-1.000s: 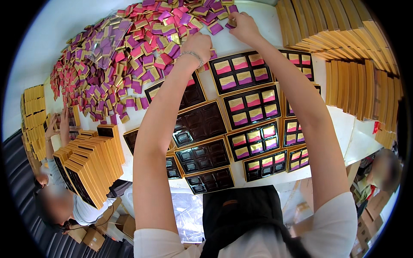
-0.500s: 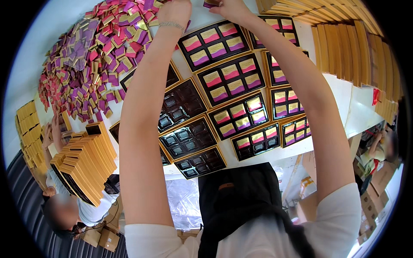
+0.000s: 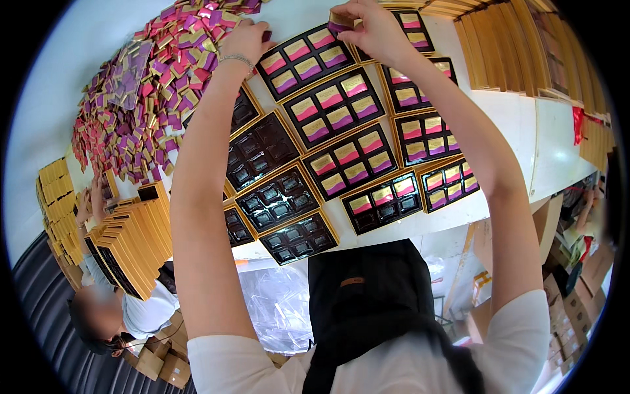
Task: The person places small, colorful rectangular inserts into the compartments of black plastic trays. They pick up the inserts from a large pile on the table and arrange them into the trays, which are laid out in rows. The person continues this repetitive assembly process, filling multiple trays with the inserts.
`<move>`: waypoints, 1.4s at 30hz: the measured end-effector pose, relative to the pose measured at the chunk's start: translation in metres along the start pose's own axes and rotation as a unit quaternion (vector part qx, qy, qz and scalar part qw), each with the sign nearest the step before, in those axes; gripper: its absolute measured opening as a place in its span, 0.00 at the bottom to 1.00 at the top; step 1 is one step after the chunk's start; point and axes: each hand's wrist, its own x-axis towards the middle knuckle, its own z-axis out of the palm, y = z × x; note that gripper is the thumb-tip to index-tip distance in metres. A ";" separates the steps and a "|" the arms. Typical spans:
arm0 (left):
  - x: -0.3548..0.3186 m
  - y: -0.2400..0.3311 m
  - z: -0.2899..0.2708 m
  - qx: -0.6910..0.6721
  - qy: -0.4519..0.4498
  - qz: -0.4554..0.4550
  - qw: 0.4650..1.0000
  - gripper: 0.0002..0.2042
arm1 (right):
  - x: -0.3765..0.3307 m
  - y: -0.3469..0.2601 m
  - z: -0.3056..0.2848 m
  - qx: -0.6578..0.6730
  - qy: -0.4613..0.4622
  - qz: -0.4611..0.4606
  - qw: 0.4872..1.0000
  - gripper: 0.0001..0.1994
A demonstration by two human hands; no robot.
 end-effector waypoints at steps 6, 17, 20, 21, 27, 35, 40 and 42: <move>0.009 -0.039 0.007 -0.057 -0.086 -0.011 0.995 0.20 | -0.085 -0.039 -0.026 0.039 -0.016 0.012 0.999 0.21; -0.213 0.240 -0.081 -0.450 -0.110 0.039 0.885 0.06 | -0.312 -0.067 -0.039 -0.133 -0.156 -0.076 0.976 0.16; -0.255 0.297 -0.051 -0.421 -0.018 -0.061 0.905 0.09 | -0.325 -0.059 -0.035 -0.162 -0.147 -0.088 0.972 0.17; -0.260 0.310 -0.045 -0.389 0.013 -0.073 0.918 0.10 | -0.329 -0.056 -0.035 -0.165 -0.136 -0.088 0.973 0.18; -0.289 0.333 -0.045 -0.237 0.096 -0.044 0.966 0.20 | -0.366 -0.069 -0.033 -0.197 -0.194 0.009 0.961 0.29; -0.291 0.333 -0.043 -0.170 0.098 -0.016 0.980 0.22 | -0.382 -0.073 -0.019 -0.271 -0.174 0.034 0.946 0.36; -0.280 0.336 -0.052 -0.209 0.044 -0.011 0.977 0.20 | -0.381 -0.069 -0.020 -0.282 -0.181 0.025 0.942 0.33; -0.279 0.332 -0.053 -0.266 -0.007 -0.021 0.964 0.18 | -0.377 -0.076 -0.022 -0.272 -0.156 0.031 0.949 0.31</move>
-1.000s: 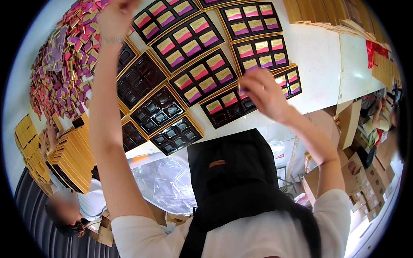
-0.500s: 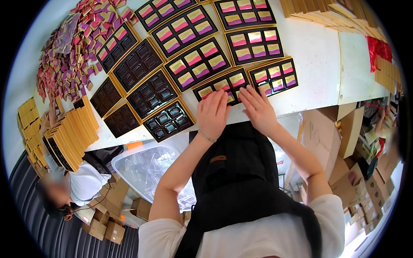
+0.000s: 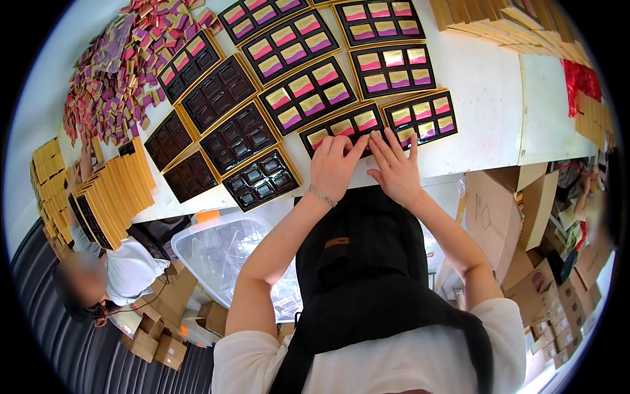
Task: The person places small, colorful rectangular inserts into the compartments of black plastic trays. They pick up the inserts from a large pile on the table and arrange them into the trays, which are laid out in rows. The person continues this repetitive assembly process, filling multiple trays with the inserts.
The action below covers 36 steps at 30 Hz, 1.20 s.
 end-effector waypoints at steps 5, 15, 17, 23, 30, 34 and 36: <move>-0.006 0.009 0.011 -0.282 0.117 -0.256 0.917 0.09 | 0.014 -0.013 -0.007 0.181 0.139 0.041 0.973 0.25; -0.011 0.027 0.028 -0.576 0.233 -0.476 0.622 0.08 | 0.023 -0.030 0.009 0.289 0.112 0.007 0.951 0.25; -0.014 0.020 0.024 -0.562 0.225 -0.481 0.634 0.07 | 0.028 -0.033 0.003 0.321 0.107 -0.002 0.941 0.25; -0.006 0.015 0.001 -0.552 0.118 -0.412 0.715 0.04 | 0.040 -0.032 0.004 0.237 0.122 0.003 0.964 0.23; 0.166 -0.226 -0.142 0.172 0.215 -0.116 0.954 0.15 | 0.050 -0.010 0.020 0.124 0.157 -0.096 0.975 0.18; 0.218 -0.277 -0.154 0.242 -0.029 -0.160 0.957 0.17 | 0.048 -0.013 0.020 0.086 0.143 -0.084 0.982 0.19; 0.227 -0.293 -0.156 0.227 -0.030 -0.171 0.958 0.17 | 0.051 -0.015 0.018 0.062 0.130 -0.075 0.987 0.20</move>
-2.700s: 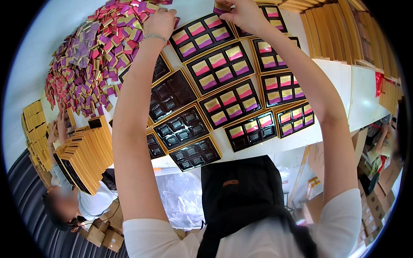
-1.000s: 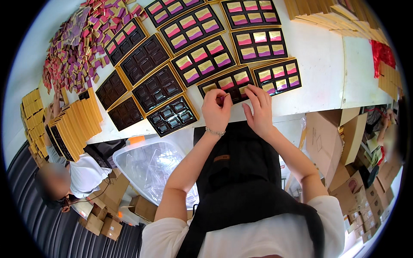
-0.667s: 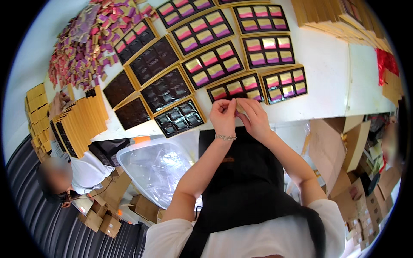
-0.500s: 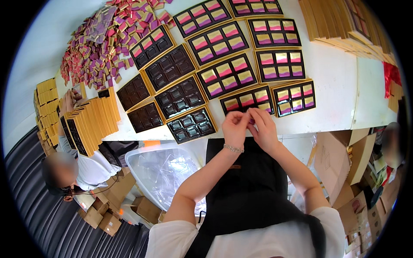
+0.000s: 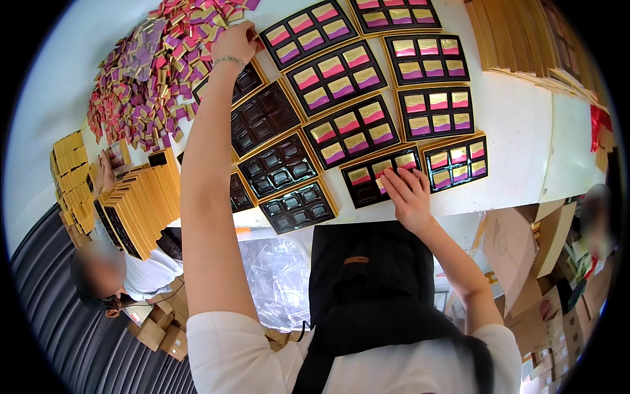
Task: The person places small, colorful rectangular inserts into the compartments of black plastic trays. They pick up the inserts from a large pile on the table and arrange them into the trays, which are laid out in rows. The person continues this repetitive assembly process, filling multiple trays with the inserts.
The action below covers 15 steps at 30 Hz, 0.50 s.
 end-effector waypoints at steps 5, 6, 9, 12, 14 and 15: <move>-0.007 -0.007 0.012 -0.278 0.120 -0.076 0.950 0.17 | -0.015 -0.007 -0.003 -0.020 -0.031 0.032 0.999 0.21; -0.015 -0.006 0.013 -0.391 0.117 -0.107 0.907 0.16 | -0.017 -0.007 -0.003 -0.019 -0.033 0.035 0.999 0.21; -0.062 0.031 -0.013 -0.599 0.051 -0.100 0.793 0.13 | -0.020 -0.005 -0.004 -0.018 -0.024 0.027 0.999 0.22; -0.134 0.084 -0.031 -0.688 0.017 -0.125 0.715 0.10 | -0.024 -0.003 -0.002 -0.003 -0.048 0.012 0.999 0.22; -0.187 0.114 -0.016 -0.571 -0.033 -0.098 0.815 0.09 | -0.028 0.000 -0.002 -0.013 -0.038 0.000 0.999 0.21; -0.218 0.136 -0.009 -0.577 -0.045 -0.114 0.808 0.08 | -0.032 0.003 0.000 -0.022 -0.041 -0.005 0.999 0.21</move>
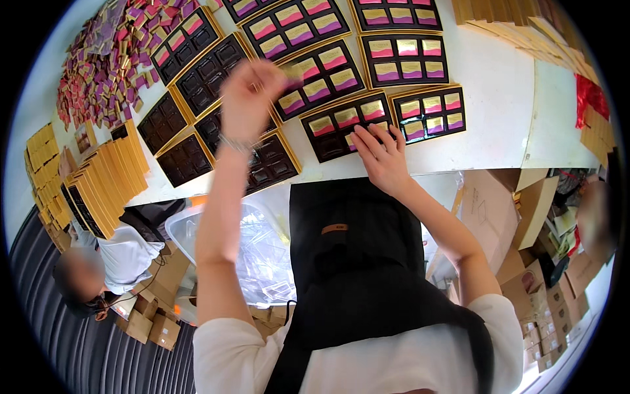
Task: The person places small, colorful rectangular inserts into the compartments of black plastic trays. They pick up the inserts from a large pile on the table and arrange them into the trays, which are laid out in rows. The person continues this repetitive assembly process, filling multiple trays with the inserts.
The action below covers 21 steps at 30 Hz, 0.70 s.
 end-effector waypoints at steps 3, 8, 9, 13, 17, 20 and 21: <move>-0.081 -0.044 0.055 -0.032 0.053 -0.047 0.997 0.07 | -0.004 -0.005 -0.003 0.008 -0.026 0.011 1.000 0.26; -0.131 -0.068 0.098 0.178 0.120 0.066 0.974 0.14 | -0.015 -0.009 -0.004 0.007 -0.087 0.024 0.996 0.33; -0.133 -0.074 0.100 0.243 0.133 0.102 0.956 0.15 | -0.015 -0.009 -0.004 0.006 -0.104 0.023 0.994 0.34; -0.141 -0.075 0.107 0.423 0.138 0.212 0.870 0.21 | -0.018 -0.008 0.001 0.003 -0.097 0.025 0.995 0.35; -0.151 -0.090 0.112 0.515 0.058 0.225 0.825 0.30 | -0.021 -0.005 -0.002 0.001 -0.105 0.016 0.994 0.35; -0.149 -0.108 0.112 0.568 0.054 0.248 0.783 0.33 | -0.019 -0.001 0.000 -0.012 -0.094 -0.002 0.995 0.35; -0.149 -0.111 0.112 0.587 0.057 0.257 0.765 0.33 | -0.018 -0.001 0.001 -0.015 -0.088 -0.007 0.996 0.35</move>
